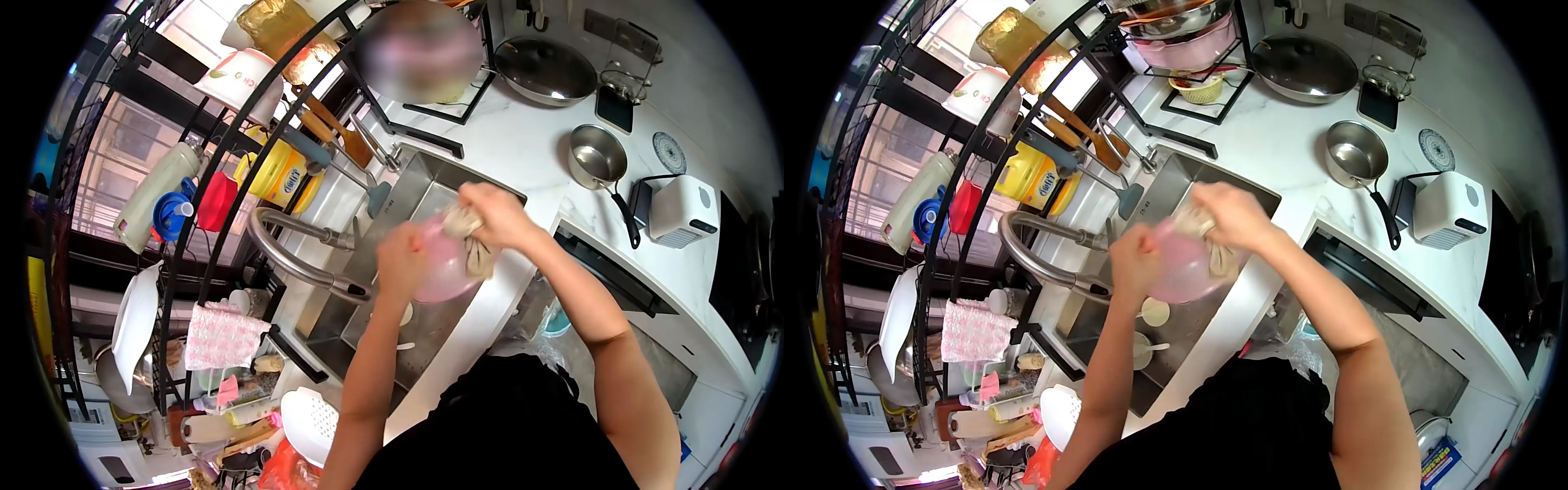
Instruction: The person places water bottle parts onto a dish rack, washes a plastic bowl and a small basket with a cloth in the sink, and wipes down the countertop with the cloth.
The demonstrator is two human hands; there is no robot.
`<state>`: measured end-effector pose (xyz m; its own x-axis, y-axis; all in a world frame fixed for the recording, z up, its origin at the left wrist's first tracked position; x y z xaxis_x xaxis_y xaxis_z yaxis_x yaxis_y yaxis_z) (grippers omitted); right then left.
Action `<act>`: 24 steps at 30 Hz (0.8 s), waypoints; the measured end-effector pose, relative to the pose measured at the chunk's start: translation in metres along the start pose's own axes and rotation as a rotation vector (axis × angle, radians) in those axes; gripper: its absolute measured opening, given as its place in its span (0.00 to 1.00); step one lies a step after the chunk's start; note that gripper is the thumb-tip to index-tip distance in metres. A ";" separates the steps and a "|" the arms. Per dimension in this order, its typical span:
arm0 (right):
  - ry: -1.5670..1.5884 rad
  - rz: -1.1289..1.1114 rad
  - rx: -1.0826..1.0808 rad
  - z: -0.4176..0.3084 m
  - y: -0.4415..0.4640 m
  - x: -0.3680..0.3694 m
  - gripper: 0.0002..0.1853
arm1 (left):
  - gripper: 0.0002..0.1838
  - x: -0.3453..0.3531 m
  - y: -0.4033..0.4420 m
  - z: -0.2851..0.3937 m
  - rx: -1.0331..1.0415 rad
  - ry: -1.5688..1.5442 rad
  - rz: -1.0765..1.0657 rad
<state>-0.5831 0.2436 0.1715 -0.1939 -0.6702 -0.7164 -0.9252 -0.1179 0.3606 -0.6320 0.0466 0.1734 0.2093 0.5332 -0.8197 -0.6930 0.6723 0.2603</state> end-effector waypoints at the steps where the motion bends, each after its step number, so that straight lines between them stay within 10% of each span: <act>1: 0.085 -0.020 0.228 0.009 -0.002 -0.008 0.18 | 0.14 -0.009 -0.004 -0.005 -0.117 -0.119 0.160; 8: 0.508 0.396 0.506 0.035 -0.032 0.049 0.19 | 0.12 0.031 -0.024 -0.037 -0.414 -0.762 0.776; 12: 0.450 0.316 0.550 0.020 -0.029 0.034 0.18 | 0.11 0.035 -0.027 -0.041 -0.532 -0.620 0.513; 17: -0.023 0.047 0.023 -0.028 0.004 0.018 0.15 | 0.13 0.001 0.027 0.012 0.358 0.161 0.170; 20: -0.074 0.085 -0.045 -0.021 0.011 0.007 0.15 | 0.12 -0.001 0.028 -0.005 0.186 -0.083 0.162; 24: 0.342 0.263 0.445 0.017 -0.010 0.021 0.23 | 0.13 0.010 0.008 -0.046 -0.116 -0.470 0.535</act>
<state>-0.5833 0.2435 0.1425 -0.3864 -0.8410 -0.3786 -0.9223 0.3504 0.1629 -0.6671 0.0339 0.1444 0.0778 0.9563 -0.2820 -0.8468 0.2127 0.4875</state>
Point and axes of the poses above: each hand's wrist, its own y-axis towards the middle knuckle, its own x-axis out of the palm, z = x × y, the point moved 1 cm from there along y, towards the middle knuckle, and after that the axes turned 8 degrees about -z, right-handed, at the moved point
